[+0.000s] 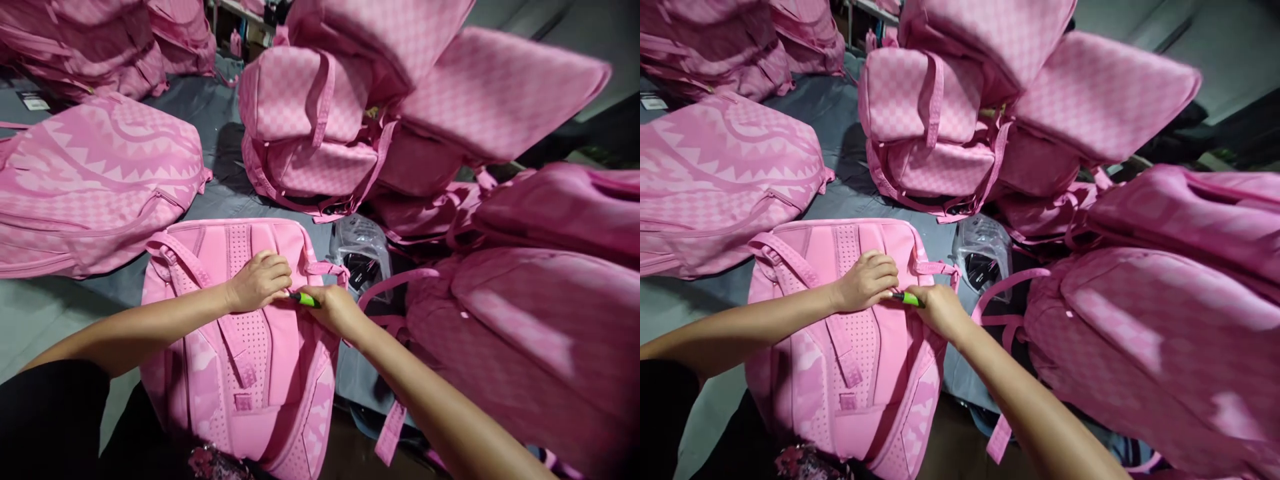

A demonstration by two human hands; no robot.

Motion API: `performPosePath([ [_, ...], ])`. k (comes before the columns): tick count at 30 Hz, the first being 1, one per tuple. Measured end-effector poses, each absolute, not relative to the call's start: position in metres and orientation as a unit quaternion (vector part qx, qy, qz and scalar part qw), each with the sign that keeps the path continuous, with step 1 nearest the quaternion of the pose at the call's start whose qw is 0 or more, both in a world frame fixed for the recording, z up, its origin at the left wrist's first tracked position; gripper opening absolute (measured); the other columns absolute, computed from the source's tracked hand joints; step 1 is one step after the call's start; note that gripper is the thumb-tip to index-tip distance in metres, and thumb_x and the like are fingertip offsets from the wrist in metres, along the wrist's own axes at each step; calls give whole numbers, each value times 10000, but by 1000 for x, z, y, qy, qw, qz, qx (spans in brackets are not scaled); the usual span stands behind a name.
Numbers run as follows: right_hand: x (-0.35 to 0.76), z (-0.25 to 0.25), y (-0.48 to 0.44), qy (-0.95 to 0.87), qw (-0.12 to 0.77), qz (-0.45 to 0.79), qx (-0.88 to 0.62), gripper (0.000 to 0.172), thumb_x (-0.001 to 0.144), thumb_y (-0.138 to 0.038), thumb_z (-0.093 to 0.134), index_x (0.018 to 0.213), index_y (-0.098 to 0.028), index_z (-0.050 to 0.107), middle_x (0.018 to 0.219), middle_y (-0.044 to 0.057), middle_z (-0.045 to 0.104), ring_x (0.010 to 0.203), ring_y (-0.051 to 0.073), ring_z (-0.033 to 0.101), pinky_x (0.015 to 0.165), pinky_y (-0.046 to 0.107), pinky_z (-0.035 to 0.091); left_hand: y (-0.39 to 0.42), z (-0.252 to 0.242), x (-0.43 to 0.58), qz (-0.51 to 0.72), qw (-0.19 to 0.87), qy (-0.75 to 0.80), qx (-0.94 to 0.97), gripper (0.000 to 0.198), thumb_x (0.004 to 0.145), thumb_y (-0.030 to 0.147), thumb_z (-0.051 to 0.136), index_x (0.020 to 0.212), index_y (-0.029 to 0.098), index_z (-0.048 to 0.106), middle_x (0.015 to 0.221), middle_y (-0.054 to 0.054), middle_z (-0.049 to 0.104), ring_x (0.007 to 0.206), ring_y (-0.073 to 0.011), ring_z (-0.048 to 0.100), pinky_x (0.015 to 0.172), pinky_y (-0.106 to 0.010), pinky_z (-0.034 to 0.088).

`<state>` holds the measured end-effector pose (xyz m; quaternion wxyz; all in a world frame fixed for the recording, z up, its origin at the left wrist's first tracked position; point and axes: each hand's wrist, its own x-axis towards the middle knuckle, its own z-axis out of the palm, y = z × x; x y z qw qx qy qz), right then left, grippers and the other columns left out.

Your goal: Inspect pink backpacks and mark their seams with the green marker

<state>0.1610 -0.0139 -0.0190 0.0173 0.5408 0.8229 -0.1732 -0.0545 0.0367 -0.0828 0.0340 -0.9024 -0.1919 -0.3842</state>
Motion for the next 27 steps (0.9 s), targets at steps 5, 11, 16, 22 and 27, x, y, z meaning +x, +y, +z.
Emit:
performPosePath([
  [5,166,-27,-21,891,22,9,453,229,883,-107,624,1035,-242,732,926,45,735,837,205,631,703,303,371,37,-82,-53,-392,-25,-189,-900,79,859,210,565,919,188,611,992,-44,678,1082,-209,568,1044,-416,293],
  [11,169,-27,-6,944,2,88,317,96,932,-220,650,975,-196,733,1127,75,693,964,225,568,849,353,384,36,-81,-52,-390,-17,-183,-902,183,758,140,538,919,171,620,1004,-66,676,1065,-225,557,1049,-426,309],
  [16,171,-31,0,950,-13,79,300,78,932,-172,639,953,-173,714,999,53,695,893,210,542,823,341,375,38,-83,-50,-381,-2,-187,-906,138,807,170,530,909,170,623,981,-61,689,1039,-217,570,1030,-424,320],
  [22,166,-31,5,959,4,96,265,95,947,-170,615,902,-150,695,913,53,669,846,208,521,811,349,360,40,-85,-49,-356,-10,-199,-913,122,816,179,534,904,183,619,983,-55,702,1057,-217,573,1041,-434,309],
  [27,161,-35,1,954,33,158,252,105,932,-134,603,867,-117,683,846,75,622,805,231,496,792,364,367,41,-85,-48,-370,6,-191,-909,117,814,187,528,884,180,622,974,-58,693,1037,-217,569,1034,-428,318],
])
